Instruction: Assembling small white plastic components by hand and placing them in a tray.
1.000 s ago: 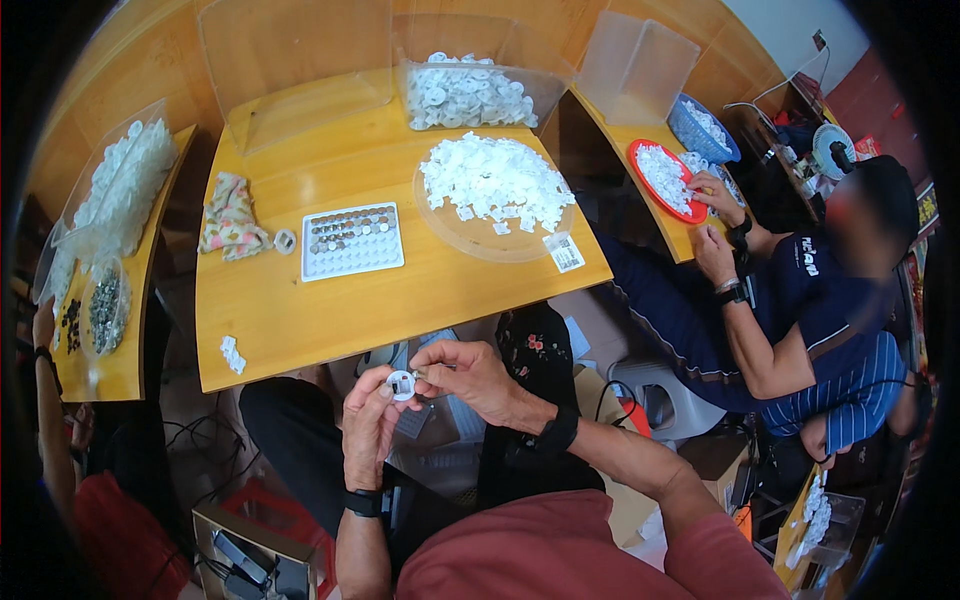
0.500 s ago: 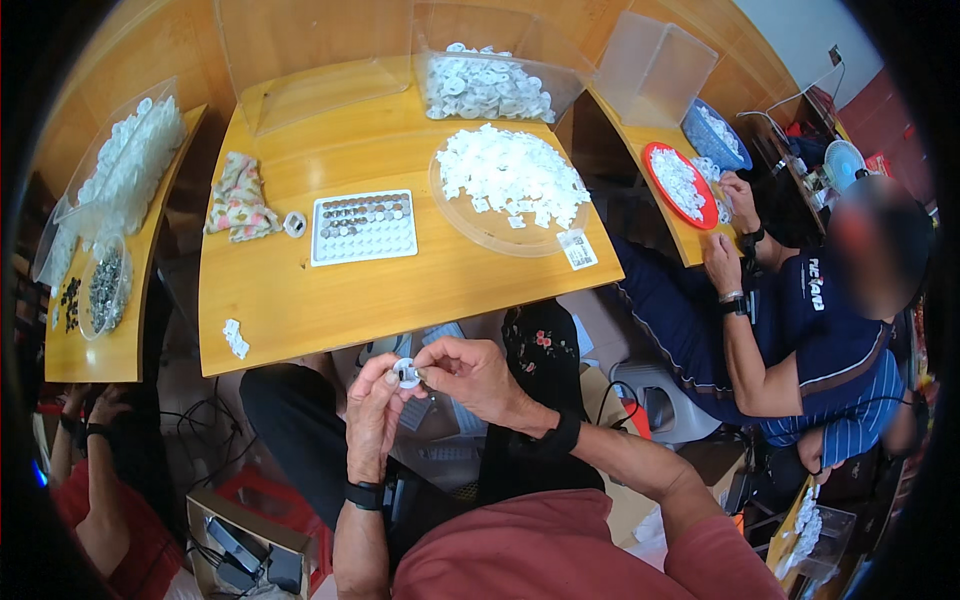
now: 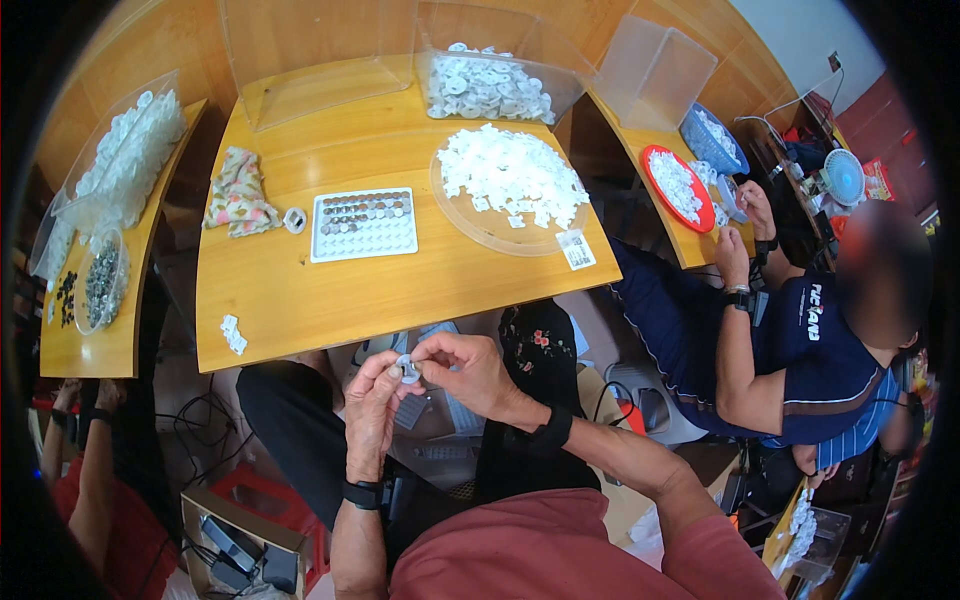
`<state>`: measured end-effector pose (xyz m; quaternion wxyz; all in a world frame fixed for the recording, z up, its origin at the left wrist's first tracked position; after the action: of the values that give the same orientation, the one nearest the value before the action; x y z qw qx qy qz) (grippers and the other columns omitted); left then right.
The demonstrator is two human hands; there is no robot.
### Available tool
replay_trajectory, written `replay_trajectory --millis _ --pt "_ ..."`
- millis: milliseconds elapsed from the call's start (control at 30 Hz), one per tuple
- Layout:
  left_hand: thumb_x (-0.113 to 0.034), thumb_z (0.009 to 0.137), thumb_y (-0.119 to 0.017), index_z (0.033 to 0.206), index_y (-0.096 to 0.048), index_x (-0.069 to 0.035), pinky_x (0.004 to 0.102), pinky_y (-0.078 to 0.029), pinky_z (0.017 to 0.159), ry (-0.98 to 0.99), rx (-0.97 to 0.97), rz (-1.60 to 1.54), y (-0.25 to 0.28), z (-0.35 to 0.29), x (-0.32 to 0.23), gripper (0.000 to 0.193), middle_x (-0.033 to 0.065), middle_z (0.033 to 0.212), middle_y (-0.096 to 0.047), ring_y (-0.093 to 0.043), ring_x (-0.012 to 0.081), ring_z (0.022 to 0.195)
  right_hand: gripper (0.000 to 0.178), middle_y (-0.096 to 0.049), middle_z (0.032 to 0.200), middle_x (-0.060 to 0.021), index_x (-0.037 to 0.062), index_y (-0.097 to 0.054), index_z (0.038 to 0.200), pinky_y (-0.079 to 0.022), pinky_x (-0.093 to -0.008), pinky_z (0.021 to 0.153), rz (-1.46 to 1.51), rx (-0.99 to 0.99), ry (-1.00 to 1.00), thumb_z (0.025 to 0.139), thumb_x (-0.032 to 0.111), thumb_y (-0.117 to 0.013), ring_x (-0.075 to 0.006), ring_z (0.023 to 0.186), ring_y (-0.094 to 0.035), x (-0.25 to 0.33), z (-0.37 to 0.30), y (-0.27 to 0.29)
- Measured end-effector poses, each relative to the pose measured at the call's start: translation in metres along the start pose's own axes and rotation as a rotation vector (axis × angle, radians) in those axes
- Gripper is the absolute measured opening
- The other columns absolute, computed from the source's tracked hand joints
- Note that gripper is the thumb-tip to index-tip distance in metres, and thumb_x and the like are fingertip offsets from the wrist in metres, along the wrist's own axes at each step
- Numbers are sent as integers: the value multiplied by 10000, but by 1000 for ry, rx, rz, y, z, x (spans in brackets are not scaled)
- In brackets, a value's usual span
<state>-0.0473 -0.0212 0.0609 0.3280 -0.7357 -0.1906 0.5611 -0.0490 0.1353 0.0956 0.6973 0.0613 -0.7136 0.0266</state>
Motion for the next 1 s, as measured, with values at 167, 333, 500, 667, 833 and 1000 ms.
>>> replay_trajectory --millis 167,333,500,667,833,1000 --pt "-124 925 -526 1080 -561 19 311 -552 721 31 14 -4 7 1 3 213 118 942 -629 -638 174 788 87 -650 761 -58 -13 -620 904 -521 -221 588 -171 21 127 834 37 -604 -107 669 -655 18 0 -3" --pt "-92 921 -529 1056 -573 41 295 -546 702 45 -11 -28 5 0 2 196 111 910 -624 -628 169 776 88 -643 768 -55 -16 -618 907 -513 -210 590 -216 30 136 835 31 -600 -95 670 -645 17 2 -1" --pt "-103 922 -530 1063 -572 39 298 -539 710 49 -3 -35 2 0 2 204 106 900 -633 -629 172 774 124 -644 780 -56 -32 -612 942 -505 -199 600 65 16 -4 841 39 -598 -84 679 -631 -4 2 2" --pt "-104 923 -529 1067 -573 34 299 -532 720 48 -2 -24 1 -1 0 204 108 908 -638 -631 174 772 169 -649 874 -72 -16 -613 1015 -526 -242 718 351 76 -337 873 65 -573 -113 761 -639 3 -4 8" --pt "-121 911 -551 1070 -565 22 283 -546 710 36 4 -42 -2 0 0 214 118 954 -637 -644 167 766 170 -648 867 -78 -11 -613 1020 -530 -249 740 392 79 -334 879 77 -572 -128 785 -647 3 -7 7" --pt "-122 906 -560 1069 -563 24 284 -545 712 52 3 -35 0 1 2 219 124 945 -638 -645 173 769 157 -644 870 -85 -5 -608 1016 -530 -251 744 394 93 -287 879 63 -573 -130 796 -646 -2 -6 6"
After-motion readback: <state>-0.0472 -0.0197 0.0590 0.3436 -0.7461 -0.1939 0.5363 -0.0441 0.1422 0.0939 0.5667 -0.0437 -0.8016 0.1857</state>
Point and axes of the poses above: each hand's wrist, its own z-axis towards the middle knuckle, its own y-axis out of the back of the hand, x = y × z, the point moved 1 cm from there along z, towards the middle knuckle
